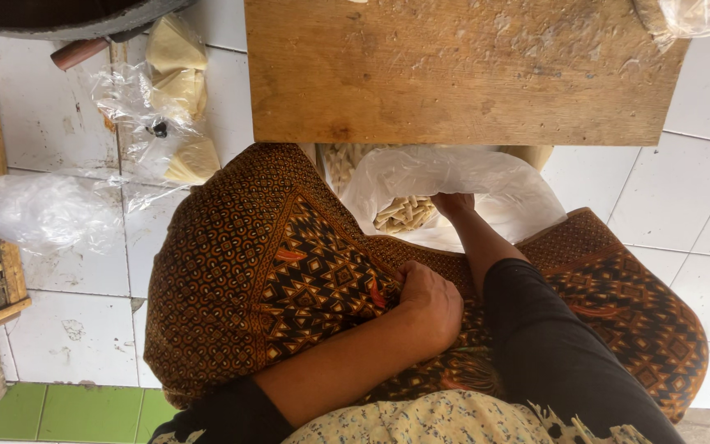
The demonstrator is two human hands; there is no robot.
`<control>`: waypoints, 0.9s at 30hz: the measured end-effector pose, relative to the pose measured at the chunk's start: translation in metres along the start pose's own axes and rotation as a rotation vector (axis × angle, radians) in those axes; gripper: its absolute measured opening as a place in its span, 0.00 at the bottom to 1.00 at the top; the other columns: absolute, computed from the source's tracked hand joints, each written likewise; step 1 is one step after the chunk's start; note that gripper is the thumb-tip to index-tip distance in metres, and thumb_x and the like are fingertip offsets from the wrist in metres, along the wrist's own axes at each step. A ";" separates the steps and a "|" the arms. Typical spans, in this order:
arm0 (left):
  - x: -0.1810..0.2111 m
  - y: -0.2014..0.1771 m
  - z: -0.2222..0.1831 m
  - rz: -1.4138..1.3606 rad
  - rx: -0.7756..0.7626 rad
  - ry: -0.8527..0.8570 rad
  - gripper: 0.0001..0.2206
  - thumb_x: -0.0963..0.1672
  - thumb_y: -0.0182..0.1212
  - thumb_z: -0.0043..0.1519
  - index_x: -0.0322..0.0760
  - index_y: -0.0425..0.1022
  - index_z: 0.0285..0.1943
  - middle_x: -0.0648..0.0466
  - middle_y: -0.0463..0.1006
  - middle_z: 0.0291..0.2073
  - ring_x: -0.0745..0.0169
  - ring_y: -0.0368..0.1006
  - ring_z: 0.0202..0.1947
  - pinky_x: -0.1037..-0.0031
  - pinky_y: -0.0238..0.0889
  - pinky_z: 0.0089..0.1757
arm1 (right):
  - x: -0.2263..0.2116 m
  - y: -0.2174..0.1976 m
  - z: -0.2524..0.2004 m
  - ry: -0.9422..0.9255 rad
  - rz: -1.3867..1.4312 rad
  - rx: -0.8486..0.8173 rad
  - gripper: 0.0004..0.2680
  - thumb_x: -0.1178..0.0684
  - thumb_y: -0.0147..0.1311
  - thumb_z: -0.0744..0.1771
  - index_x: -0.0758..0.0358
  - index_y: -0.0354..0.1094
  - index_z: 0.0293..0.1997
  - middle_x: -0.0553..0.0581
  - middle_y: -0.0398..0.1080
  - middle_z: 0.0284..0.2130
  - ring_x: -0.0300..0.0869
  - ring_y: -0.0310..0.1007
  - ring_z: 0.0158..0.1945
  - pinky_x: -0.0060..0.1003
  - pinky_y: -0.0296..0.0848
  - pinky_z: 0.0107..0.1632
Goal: The person takes thin triangular sheets of dough from a stack, folds them into small packets by hand, uses a spoon to add a filling mixture from a bag, and places the completed snacks into a larger plastic bag located in their lap.
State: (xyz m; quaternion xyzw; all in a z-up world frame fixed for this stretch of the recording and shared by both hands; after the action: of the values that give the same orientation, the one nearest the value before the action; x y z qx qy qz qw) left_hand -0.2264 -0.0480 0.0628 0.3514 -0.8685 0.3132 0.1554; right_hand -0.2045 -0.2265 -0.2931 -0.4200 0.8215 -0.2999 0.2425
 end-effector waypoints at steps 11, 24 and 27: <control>-0.001 -0.004 -0.001 0.034 0.040 0.003 0.21 0.47 0.55 0.66 0.30 0.71 0.65 0.43 0.76 0.53 0.47 0.73 0.48 0.48 0.61 0.39 | -0.006 0.004 -0.003 -0.160 -0.104 0.043 0.21 0.35 0.54 0.67 0.56 0.68 0.62 0.61 0.68 0.60 0.56 0.64 0.63 0.50 0.63 0.63; 0.000 -0.003 -0.002 0.065 0.016 0.030 0.22 0.45 0.56 0.64 0.28 0.70 0.65 0.41 0.76 0.53 0.45 0.72 0.49 0.46 0.61 0.42 | -0.010 0.007 -0.003 -0.272 -0.156 -0.019 0.18 0.38 0.56 0.68 0.57 0.69 0.58 0.59 0.75 0.48 0.51 0.74 0.50 0.47 0.73 0.53; 0.000 -0.004 -0.001 0.043 0.074 0.012 0.20 0.46 0.52 0.66 0.28 0.70 0.64 0.40 0.75 0.53 0.43 0.72 0.49 0.43 0.63 0.42 | -0.001 -0.007 -0.014 -0.225 -0.206 -0.153 0.14 0.43 0.58 0.68 0.59 0.72 0.54 0.61 0.75 0.47 0.51 0.75 0.49 0.47 0.73 0.53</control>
State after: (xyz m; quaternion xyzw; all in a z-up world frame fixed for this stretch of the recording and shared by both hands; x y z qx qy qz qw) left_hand -0.2239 -0.0494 0.0652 0.3362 -0.8627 0.3506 0.1406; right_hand -0.2093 -0.2249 -0.2780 -0.5501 0.7623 -0.2107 0.2684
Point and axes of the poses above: each hand's wrist, its own z-axis towards the middle knuckle, its own y-axis out of the palm, x = y × z, the point moved 5 cm from there along z, towards the middle knuckle
